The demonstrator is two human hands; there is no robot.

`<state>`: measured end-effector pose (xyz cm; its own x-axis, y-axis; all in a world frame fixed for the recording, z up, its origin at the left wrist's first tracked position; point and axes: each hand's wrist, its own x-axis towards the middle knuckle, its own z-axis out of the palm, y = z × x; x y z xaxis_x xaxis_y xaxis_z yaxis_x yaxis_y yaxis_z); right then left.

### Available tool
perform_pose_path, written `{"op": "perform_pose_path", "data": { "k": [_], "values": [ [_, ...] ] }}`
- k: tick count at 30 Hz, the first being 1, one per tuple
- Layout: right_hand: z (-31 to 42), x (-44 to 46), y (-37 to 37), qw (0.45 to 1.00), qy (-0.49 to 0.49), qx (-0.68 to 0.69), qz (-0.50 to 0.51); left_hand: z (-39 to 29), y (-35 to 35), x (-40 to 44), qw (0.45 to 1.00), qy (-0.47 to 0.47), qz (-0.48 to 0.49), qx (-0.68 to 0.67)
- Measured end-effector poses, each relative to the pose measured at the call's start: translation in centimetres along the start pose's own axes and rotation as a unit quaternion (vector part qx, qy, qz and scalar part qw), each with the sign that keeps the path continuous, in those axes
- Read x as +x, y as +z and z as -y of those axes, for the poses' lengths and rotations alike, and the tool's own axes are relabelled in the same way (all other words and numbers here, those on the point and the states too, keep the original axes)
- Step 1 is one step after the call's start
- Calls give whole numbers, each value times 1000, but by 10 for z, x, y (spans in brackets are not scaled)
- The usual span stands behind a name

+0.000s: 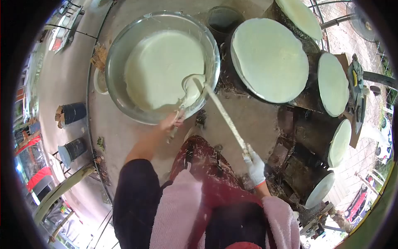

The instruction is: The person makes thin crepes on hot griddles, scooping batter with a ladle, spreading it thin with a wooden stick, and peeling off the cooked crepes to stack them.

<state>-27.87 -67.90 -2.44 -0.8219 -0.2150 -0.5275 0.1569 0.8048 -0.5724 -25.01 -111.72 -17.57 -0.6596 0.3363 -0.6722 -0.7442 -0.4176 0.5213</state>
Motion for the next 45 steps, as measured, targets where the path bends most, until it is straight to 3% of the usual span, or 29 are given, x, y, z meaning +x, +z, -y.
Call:
{"op": "perform_pose_path", "data": {
  "k": [1,4,5,7,8,11,14,16,18,22,25,26,29,30,32,35,37,38,39,40,43,45],
  "values": [
    [-8,-10,13,999,14,-2,37,22,19,-5,998,33,-27,-42],
    [-3,-37,41,964,117,179,156,36,113,-23,949,55,-189,-246],
    [-10,-48,48,958,88,215,167,49,120,-23,932,92,-48,-346],
    [-33,-63,65,939,25,284,190,71,129,-18,814,152,238,-507],
    [-45,-70,70,945,13,267,186,68,145,-32,804,143,170,-552],
    [-67,-95,67,918,-3,349,186,31,206,-87,861,247,-129,-425],
    [-26,-121,17,954,-95,230,164,-8,222,-147,828,237,51,-505],
    [-19,-129,2,948,-174,246,106,-49,244,-194,855,251,161,-424],
    [-10,-135,-14,937,-246,247,31,-88,262,-233,886,277,283,-242],
    [-14,-126,-17,894,-208,382,-112,-153,262,-246,919,364,8,-151],
    [-35,-97,-29,862,-151,451,-173,-216,225,-210,917,344,30,-201],
    [-40,-94,-37,856,-138,462,-188,-234,237,-204,904,320,84,-271],
    [-57,-95,-52,843,-86,478,-231,-239,251,-167,930,352,-84,-59],
    [-69,-95,-54,843,-76,471,-250,-229,285,-166,897,412,-146,66],
    [-105,-99,-47,830,-51,463,-307,-214,341,-166,881,387,-189,198],
    [-132,-113,-46,775,6,501,-385,-221,385,-126,936,265,-71,220],
    [-157,-127,-42,732,19,540,-415,-217,418,-89,955,177,50,234],
    [-159,-144,-43,741,56,512,-431,-213,434,-71,954,120,115,248],
    [-167,-160,-47,746,100,486,-444,-197,431,-26,968,-7,224,112],
    [-179,-173,-44,714,104,513,-465,-182,440,14,917,-154,366,36],
    [-215,-219,-32,622,153,574,-510,-107,526,52,937,-272,206,75],
    [-229,-250,-39,561,176,604,-539,-76,584,66,891,-381,246,9]
  ]
}}
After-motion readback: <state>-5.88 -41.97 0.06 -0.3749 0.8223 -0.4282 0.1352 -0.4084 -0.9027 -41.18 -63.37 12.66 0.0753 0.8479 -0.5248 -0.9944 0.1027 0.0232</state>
